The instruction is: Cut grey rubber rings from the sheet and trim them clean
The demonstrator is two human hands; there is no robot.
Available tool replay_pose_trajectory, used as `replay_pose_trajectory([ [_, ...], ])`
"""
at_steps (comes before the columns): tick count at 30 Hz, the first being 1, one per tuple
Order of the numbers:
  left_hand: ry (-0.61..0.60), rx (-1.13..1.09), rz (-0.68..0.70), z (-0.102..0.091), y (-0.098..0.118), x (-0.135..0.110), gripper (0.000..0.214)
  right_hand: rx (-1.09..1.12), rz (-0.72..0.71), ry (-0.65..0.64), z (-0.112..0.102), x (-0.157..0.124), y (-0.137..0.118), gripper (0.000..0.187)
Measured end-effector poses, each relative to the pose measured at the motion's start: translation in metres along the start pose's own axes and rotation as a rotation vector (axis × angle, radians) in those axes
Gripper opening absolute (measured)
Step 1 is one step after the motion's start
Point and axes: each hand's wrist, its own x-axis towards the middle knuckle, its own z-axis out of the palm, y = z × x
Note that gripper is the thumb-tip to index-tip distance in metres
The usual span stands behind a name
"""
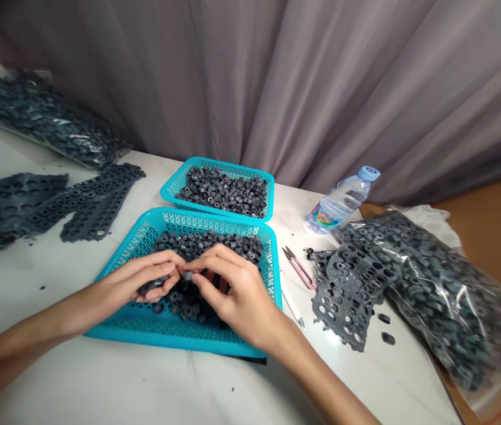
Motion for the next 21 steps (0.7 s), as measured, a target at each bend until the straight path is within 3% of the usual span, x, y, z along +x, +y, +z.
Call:
replay_pose_trajectory([
  [9, 0.002, -0.016, 0.025, -0.002, 0.0, 0.001, 0.023, -0.013, -0.029, -0.163, 0.001, -0.001, -0.003, 0.028],
  [15, -0.028, -0.023, 0.102, -0.002, -0.007, 0.005, 0.027, -0.041, 0.004, -0.186, 0.001, -0.001, -0.002, 0.024],
  [21, -0.088, 0.068, 0.135, 0.0, -0.007, -0.001, 0.024, -0.08, 0.001, -0.17, 0.003, 0.0, -0.001, 0.037],
])
